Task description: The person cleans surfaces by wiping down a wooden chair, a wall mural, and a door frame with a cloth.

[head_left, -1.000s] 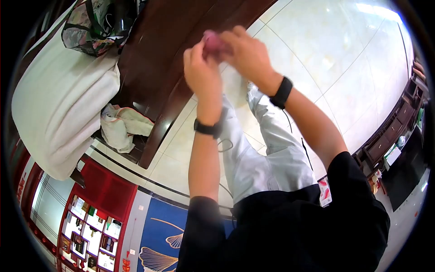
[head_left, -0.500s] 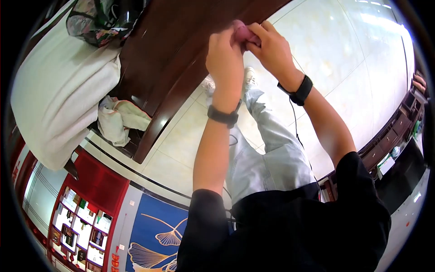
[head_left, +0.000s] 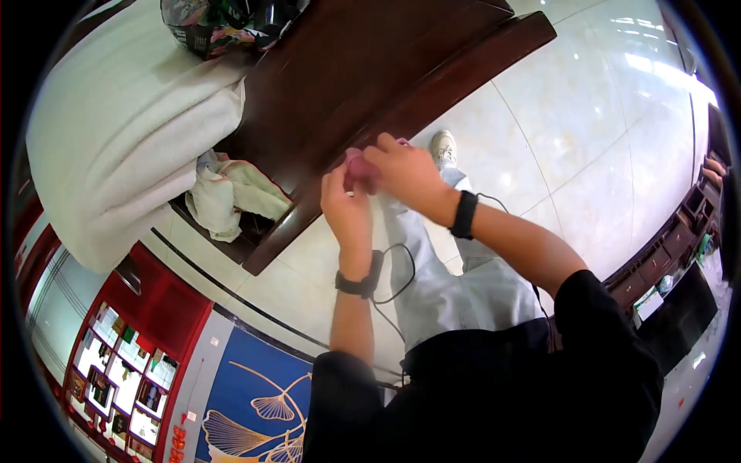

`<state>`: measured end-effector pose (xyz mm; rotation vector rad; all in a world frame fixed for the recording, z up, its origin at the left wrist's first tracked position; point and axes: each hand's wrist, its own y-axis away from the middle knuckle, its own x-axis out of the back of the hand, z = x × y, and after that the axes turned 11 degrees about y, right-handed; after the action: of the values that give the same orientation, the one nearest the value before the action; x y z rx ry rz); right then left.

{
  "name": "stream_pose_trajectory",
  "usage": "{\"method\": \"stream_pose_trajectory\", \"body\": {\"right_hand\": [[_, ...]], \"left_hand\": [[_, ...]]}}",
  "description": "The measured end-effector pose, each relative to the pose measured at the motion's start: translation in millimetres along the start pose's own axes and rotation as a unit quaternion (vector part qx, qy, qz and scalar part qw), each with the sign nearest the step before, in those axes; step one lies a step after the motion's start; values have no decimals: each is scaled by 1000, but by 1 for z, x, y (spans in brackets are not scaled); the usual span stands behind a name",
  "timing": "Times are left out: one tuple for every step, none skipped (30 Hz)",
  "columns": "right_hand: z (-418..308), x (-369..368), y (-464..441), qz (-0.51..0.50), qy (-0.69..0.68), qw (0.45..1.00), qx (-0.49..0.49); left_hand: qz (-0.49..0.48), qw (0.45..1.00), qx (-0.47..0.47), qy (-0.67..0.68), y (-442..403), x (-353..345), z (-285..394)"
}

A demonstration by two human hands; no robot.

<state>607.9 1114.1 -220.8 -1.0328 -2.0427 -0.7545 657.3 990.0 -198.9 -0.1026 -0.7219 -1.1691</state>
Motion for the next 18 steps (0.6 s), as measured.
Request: {"method": "stream_pose_trajectory", "body": {"right_hand": [[2, 7, -2, 1, -14, 1000, -3], [6, 14, -7, 5, -25, 1000, -3], [11, 18, -12, -1, -15, 1000, -23], [14, 21, -15, -12, -9, 999, -44], [14, 23, -18, -24, -3, 998, -64], [14, 27, -23, -2, -5, 998, -68], [12, 32, -32, 4, 6, 998, -69], [10, 35, -41, 1, 12, 997, -72], [7, 36, -50, -1, 18, 997, -73], [4, 35, -59, -13, 34, 997, -75], [-4, 34, -72, -37, 51, 996, -67], [-13, 28, -84, -35, 69, 996, -34], [-21, 20, -97, -34, 87, 996, 0], [-29, 9, -111, -39, 100, 993, 43], [-39, -6, -123, -43, 111, 989, 85], [-51, -20, -135, -48, 122, 984, 125], [-67, -34, -145, -78, 148, 976, 142], [-85, -48, -156, -107, 174, 966, 157]], "left_hand": [[-7, 1000, 2, -3, -3, 1, 4], [-4, 1000, 0, 13, -7, 0, 15], [-14, 1000, -13, 10, -16, -4, 15], [-26, 999, -22, 5, -24, -6, 13], [-35, 999, -28, -1, -31, -7, 11], [-36, 998, -51, 2, -40, -8, 14], [-56, 997, -46, 12, -50, -7, 14], [-68, 996, -55, 11, -60, -3, 15], [-79, 995, -65, 8, -70, 4, 17], [-88, 995, -53, -5, -79, 13, 19], [-97, 994, -40, -18, -88, 24, 19], [-105, 994, -27, -31, -96, 36, 17], [-94, 995, -8, -19, -102, 49, 11], [-82, 997, 13, -8, -108, 64, 4], [-72, 997, 33, 3, -111, 79, -5], [-54, 998, 25, -22, -117, 89, -27], [-50, 998, 25, -40, -120, 101, -48], [-47, 997, 24, -58, -122, 113, -68]]}}
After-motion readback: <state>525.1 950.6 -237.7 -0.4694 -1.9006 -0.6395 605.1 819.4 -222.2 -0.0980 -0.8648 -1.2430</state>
